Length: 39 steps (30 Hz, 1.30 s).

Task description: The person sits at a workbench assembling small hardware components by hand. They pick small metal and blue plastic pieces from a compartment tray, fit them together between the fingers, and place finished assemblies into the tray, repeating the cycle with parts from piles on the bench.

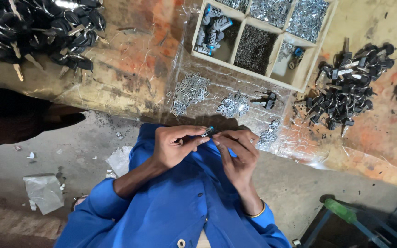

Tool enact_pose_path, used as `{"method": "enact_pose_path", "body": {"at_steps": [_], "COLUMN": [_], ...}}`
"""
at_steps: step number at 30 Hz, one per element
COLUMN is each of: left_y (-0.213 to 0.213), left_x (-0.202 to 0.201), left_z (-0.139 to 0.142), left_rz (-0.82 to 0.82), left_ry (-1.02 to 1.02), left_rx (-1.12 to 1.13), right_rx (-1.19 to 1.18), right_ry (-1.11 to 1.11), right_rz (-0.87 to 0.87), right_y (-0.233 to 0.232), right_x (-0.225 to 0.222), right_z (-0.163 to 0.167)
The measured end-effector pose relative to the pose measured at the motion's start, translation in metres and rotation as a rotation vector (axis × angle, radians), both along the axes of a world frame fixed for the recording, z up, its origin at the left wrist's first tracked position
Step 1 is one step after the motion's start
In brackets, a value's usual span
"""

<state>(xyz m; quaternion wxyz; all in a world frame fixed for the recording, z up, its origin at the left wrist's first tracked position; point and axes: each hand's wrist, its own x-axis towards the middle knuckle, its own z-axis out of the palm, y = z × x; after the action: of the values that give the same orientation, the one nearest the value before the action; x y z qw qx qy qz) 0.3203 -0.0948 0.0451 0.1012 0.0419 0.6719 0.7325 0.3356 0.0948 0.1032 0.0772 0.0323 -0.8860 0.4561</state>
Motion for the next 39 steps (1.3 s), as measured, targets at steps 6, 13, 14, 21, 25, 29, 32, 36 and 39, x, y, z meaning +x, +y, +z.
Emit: {"method": "enact_pose_path", "body": {"at_steps": [6, 13, 14, 21, 25, 29, 32, 36, 39], "left_y": [-0.003, -0.007, -0.007, -0.005, -0.011, -0.013, -0.014, -0.012, -0.011], "left_x": [0.001, -0.002, -0.001, 0.002, 0.005, 0.004, 0.003, 0.003, 0.001], "left_z": [0.002, 0.001, 0.001, 0.002, 0.007, 0.009, 0.008, 0.008, 0.009], "left_rz": [-0.020, -0.022, -0.023, 0.004, 0.047, 0.061, 0.059, 0.069, 0.070], "left_ry": [0.039, 0.263, 0.262, 0.117, 0.033, -0.024, -0.051, 0.007, 0.000], "left_rx": [-0.043, -0.214, -0.218, -0.080, -0.035, -0.022, -0.017, -0.036, -0.046], "right_rx": [-0.340, 0.077, 0.117, 0.260, 0.550, 0.485, 0.429, 0.595, 0.504], "right_ry": [-0.213, 0.015, -0.006, -0.085, 0.017, -0.049, -0.037, -0.011, 0.061], "right_rz": [-0.219, -0.055, 0.005, 0.102, 0.067, 0.117, 0.098, 0.145, 0.196], "right_y": [-0.014, -0.012, -0.010, 0.007, -0.001, -0.002, 0.000, 0.000, 0.004], "right_x": [0.000, -0.004, -0.005, -0.012, -0.015, -0.014, -0.016, -0.017, -0.015], "right_z": [-0.007, 0.004, 0.006, 0.019, 0.018, 0.021, 0.023, 0.022, 0.019]}}
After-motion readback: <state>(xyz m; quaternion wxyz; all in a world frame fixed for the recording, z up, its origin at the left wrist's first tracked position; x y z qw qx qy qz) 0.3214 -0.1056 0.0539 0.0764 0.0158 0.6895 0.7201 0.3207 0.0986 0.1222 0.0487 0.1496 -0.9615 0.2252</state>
